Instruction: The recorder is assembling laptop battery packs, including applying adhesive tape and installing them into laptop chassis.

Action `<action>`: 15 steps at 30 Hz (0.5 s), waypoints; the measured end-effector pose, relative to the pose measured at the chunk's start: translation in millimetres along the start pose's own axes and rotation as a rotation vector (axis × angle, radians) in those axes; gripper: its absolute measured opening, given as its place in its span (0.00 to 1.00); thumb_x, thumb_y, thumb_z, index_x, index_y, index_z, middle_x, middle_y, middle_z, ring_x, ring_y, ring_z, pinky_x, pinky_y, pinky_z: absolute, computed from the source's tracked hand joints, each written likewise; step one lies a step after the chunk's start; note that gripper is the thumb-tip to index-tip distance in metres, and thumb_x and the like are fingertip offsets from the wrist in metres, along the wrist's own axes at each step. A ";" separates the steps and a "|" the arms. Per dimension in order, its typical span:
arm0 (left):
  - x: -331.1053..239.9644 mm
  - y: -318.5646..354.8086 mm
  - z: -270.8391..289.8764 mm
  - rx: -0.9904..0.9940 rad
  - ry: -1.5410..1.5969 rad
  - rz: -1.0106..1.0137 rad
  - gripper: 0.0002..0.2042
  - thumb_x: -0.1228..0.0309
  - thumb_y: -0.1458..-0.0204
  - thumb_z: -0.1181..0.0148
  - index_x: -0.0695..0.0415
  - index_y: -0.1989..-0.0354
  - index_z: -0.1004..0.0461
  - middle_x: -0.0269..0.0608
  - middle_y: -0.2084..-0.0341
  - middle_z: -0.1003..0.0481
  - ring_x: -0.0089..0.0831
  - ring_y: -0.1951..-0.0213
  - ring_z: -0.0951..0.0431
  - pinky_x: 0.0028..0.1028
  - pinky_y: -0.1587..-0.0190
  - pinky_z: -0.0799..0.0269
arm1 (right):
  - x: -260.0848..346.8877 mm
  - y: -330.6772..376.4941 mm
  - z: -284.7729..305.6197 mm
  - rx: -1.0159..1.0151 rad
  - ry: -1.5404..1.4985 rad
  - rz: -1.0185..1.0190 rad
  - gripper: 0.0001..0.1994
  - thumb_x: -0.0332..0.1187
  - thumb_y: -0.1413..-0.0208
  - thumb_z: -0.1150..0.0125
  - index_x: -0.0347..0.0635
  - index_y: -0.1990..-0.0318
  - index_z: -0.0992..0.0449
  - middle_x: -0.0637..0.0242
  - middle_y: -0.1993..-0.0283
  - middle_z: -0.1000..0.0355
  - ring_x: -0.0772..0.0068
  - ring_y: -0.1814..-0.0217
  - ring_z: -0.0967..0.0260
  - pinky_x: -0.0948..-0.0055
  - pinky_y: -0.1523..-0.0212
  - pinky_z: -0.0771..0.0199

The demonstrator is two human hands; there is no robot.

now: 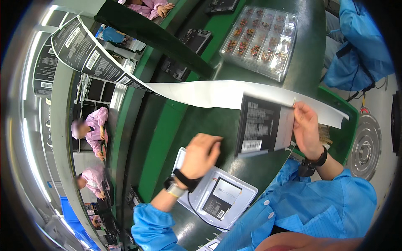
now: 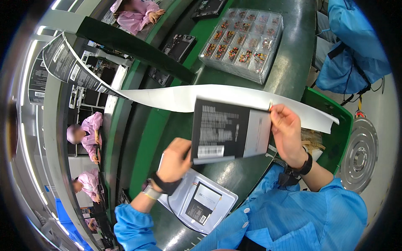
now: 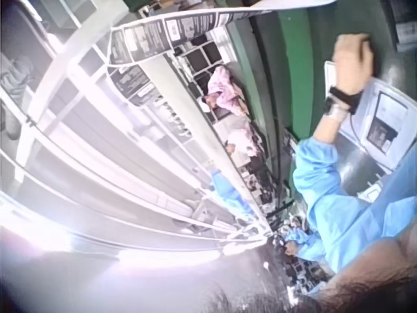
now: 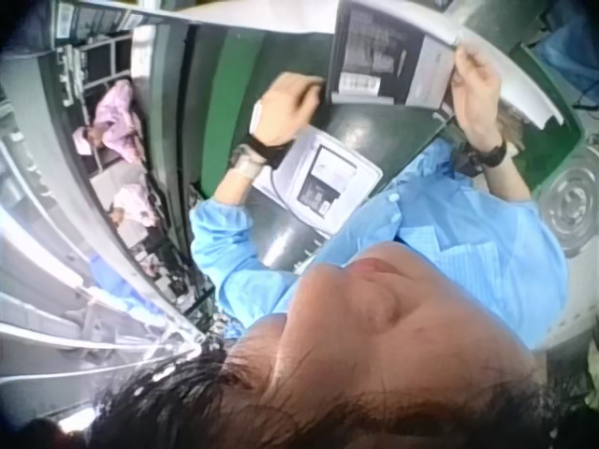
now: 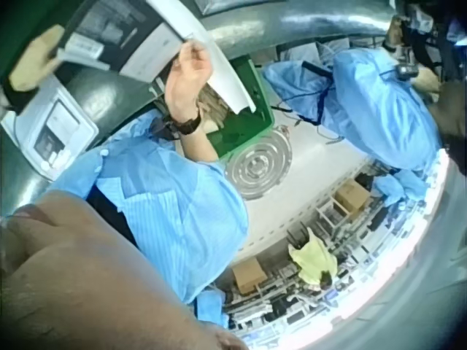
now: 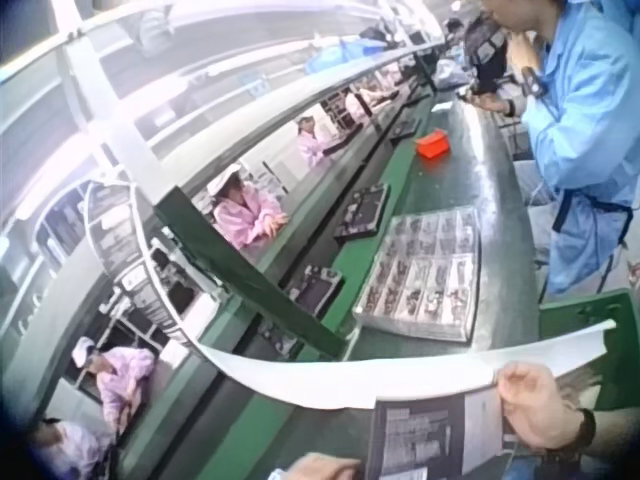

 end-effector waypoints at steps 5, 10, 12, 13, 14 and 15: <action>92.1 -2.1 73.1 -0.128 -0.066 0.415 0.07 0.72 0.47 0.41 0.60 0.63 0.20 0.47 0.68 0.19 0.41 0.62 0.18 0.37 0.58 0.24 | -28.4 13.9 11.0 0.062 0.139 0.052 0.06 0.30 0.38 0.40 0.37 0.60 0.27 0.76 0.67 0.33 0.88 0.68 0.41 0.85 0.67 0.43; 182.6 -65.2 84.4 -0.374 -0.158 0.491 0.13 0.65 0.48 0.38 0.59 0.58 0.21 0.49 0.62 0.19 0.43 0.59 0.17 0.37 0.56 0.23 | -30.6 19.1 13.2 0.103 0.286 0.180 0.06 0.30 0.39 0.39 0.36 0.61 0.28 0.74 0.65 0.33 0.88 0.67 0.42 0.85 0.66 0.43; 190.8 -115.9 51.5 -0.317 -0.311 0.477 0.22 0.59 0.51 0.34 0.58 0.49 0.25 0.52 0.56 0.20 0.48 0.55 0.19 0.41 0.52 0.24 | -27.0 18.7 22.0 0.068 0.363 0.242 0.06 0.29 0.39 0.40 0.36 0.61 0.28 0.73 0.64 0.33 0.86 0.66 0.41 0.85 0.64 0.42; 221.3 -122.2 36.8 -0.331 -0.273 0.413 0.30 0.55 0.54 0.32 0.60 0.45 0.30 0.55 0.57 0.21 0.51 0.53 0.20 0.41 0.50 0.25 | -24.9 20.8 18.5 0.076 0.393 0.248 0.05 0.28 0.38 0.40 0.36 0.61 0.28 0.72 0.64 0.33 0.85 0.65 0.41 0.85 0.63 0.41; 264.6 -117.6 21.4 -0.350 -0.248 0.365 0.38 0.51 0.56 0.30 0.62 0.40 0.34 0.58 0.57 0.21 0.53 0.52 0.21 0.42 0.49 0.26 | -25.9 23.0 12.1 0.112 0.383 0.244 0.05 0.28 0.38 0.40 0.36 0.61 0.28 0.72 0.64 0.33 0.85 0.65 0.41 0.85 0.63 0.41; 309.7 -107.5 14.4 -0.413 -0.109 0.367 0.45 0.48 0.59 0.28 0.66 0.37 0.39 0.60 0.55 0.23 0.54 0.49 0.23 0.42 0.46 0.28 | -26.9 26.1 3.7 0.158 0.378 0.240 0.05 0.28 0.38 0.41 0.35 0.61 0.28 0.72 0.64 0.33 0.85 0.65 0.40 0.85 0.63 0.41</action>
Point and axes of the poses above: each hand's wrist, its own y-axis away from the middle knuckle, its own z-axis out of the back of the hand, x = y × z, the point moved 1 cm from there along -y, towards the middle knuckle
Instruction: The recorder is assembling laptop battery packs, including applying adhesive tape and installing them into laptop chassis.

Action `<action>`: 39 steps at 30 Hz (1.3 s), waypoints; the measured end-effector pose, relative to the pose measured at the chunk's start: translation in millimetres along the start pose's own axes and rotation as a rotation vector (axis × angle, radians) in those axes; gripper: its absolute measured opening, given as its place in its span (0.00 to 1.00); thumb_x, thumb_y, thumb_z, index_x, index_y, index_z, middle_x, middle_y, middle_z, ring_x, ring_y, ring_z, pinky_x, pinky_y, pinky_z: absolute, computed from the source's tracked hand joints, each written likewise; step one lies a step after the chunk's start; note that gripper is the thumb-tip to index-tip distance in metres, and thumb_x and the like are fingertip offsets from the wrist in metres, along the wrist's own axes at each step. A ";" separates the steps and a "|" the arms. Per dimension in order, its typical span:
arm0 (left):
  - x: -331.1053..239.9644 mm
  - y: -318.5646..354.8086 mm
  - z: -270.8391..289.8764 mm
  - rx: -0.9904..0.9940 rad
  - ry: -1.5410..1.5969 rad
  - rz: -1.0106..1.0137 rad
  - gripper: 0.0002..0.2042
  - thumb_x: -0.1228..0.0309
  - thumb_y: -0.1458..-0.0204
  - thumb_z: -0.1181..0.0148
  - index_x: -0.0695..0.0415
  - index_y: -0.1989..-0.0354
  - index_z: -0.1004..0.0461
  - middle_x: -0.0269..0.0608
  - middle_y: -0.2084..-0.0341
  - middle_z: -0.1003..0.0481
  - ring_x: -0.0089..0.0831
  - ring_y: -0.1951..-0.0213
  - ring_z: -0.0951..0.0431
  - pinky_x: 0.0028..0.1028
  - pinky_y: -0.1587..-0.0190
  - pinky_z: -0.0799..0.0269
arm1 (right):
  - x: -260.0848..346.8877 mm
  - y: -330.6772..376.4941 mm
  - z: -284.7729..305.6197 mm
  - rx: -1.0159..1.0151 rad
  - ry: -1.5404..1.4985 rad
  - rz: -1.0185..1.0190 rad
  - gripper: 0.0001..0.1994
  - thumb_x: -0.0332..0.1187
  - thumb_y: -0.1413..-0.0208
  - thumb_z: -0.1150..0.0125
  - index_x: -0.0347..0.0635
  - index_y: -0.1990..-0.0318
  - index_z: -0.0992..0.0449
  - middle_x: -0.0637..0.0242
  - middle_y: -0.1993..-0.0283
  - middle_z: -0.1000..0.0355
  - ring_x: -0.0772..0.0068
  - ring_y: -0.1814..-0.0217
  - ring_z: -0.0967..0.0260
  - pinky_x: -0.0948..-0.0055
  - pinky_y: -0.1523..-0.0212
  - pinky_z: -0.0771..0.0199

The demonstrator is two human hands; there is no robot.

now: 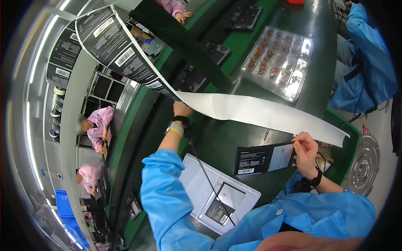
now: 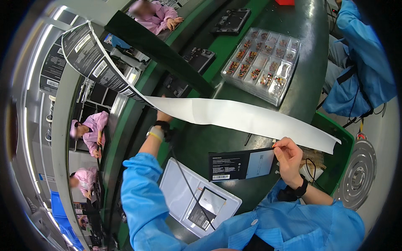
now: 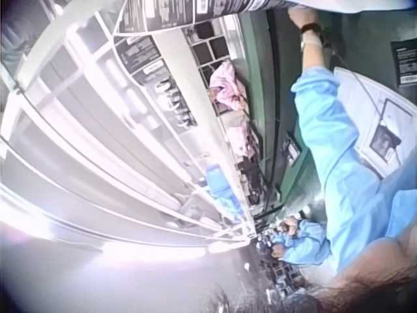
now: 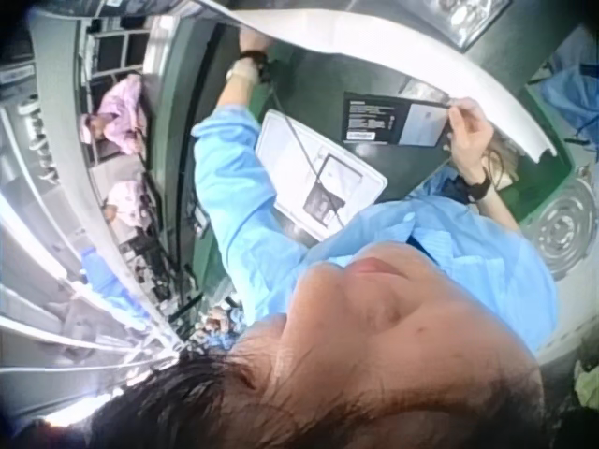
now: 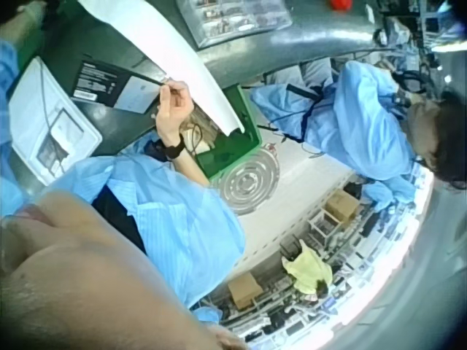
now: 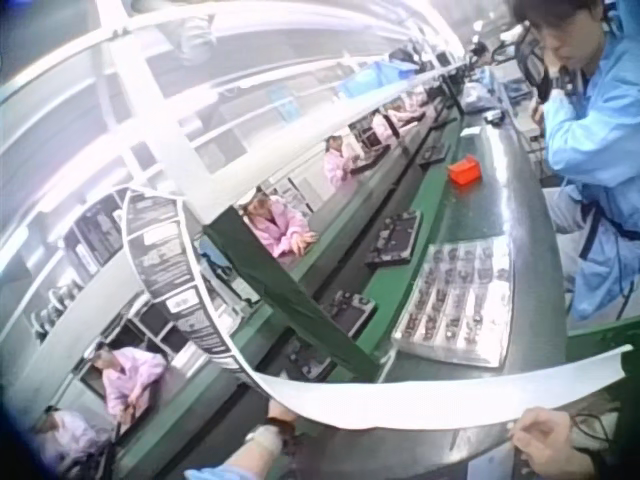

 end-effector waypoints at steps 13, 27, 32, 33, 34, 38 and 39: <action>-4.2 -40.3 -42.7 -0.381 1.441 0.319 0.18 0.73 0.50 0.32 0.59 0.50 0.28 0.38 0.62 0.23 0.28 0.64 0.25 0.31 0.60 0.28 | -4.9 -6.7 -3.1 -0.076 0.141 0.077 0.05 0.27 0.39 0.39 0.35 0.62 0.27 0.72 0.64 0.32 0.85 0.64 0.40 0.85 0.61 0.39; -21.7 -52.4 -50.3 -0.416 1.141 0.638 0.21 0.69 0.56 0.35 0.73 0.58 0.30 0.58 0.67 0.21 0.46 0.66 0.18 0.35 0.64 0.23 | -3.6 -1.2 -3.5 -0.142 0.177 -0.002 0.06 0.29 0.39 0.38 0.35 0.62 0.27 0.72 0.63 0.31 0.86 0.63 0.38 0.85 0.59 0.38; -11.6 -47.5 -33.5 -0.047 1.253 0.515 0.14 0.72 0.54 0.37 0.66 0.61 0.28 0.42 0.75 0.24 0.34 0.77 0.25 0.29 0.71 0.28 | -3.1 0.4 -7.4 -0.126 0.172 0.018 0.05 0.28 0.39 0.39 0.35 0.62 0.27 0.72 0.62 0.31 0.86 0.62 0.38 0.84 0.58 0.38; 3.4 -42.0 -19.7 0.055 1.177 0.385 0.10 0.73 0.52 0.38 0.63 0.63 0.28 0.37 0.75 0.26 0.32 0.78 0.28 0.29 0.71 0.29 | -3.5 0.3 -13.1 -0.098 0.144 0.013 0.05 0.27 0.39 0.39 0.35 0.61 0.27 0.72 0.62 0.31 0.86 0.62 0.38 0.84 0.58 0.38; -24.2 -45.9 -21.9 0.076 1.191 0.376 0.10 0.73 0.52 0.38 0.63 0.63 0.28 0.37 0.75 0.26 0.32 0.78 0.28 0.29 0.71 0.29 | -3.7 -2.0 -7.7 -0.116 0.160 0.019 0.05 0.27 0.39 0.39 0.35 0.61 0.27 0.72 0.62 0.31 0.86 0.62 0.38 0.84 0.58 0.38; -84.0 -31.5 5.8 -0.019 1.584 0.708 0.05 0.76 0.49 0.41 0.57 0.65 0.29 0.35 0.71 0.28 0.33 0.69 0.28 0.36 0.59 0.28 | -2.2 -1.0 1.6 -0.146 0.224 0.035 0.05 0.27 0.39 0.40 0.35 0.61 0.27 0.71 0.63 0.31 0.85 0.62 0.38 0.84 0.58 0.37; -76.0 -24.3 17.7 -0.049 1.546 0.808 0.04 0.76 0.48 0.41 0.57 0.65 0.30 0.35 0.69 0.28 0.33 0.65 0.27 0.39 0.54 0.29 | -2.5 -1.4 0.4 -0.141 0.227 0.028 0.05 0.27 0.39 0.40 0.35 0.61 0.27 0.71 0.63 0.31 0.85 0.62 0.37 0.84 0.58 0.37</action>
Point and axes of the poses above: each hand's wrist, its own y-axis away from the middle knuckle, its own z-axis out of the back of the hand, x = y × z, the point moved 1 cm from there along -y, towards the middle knuckle
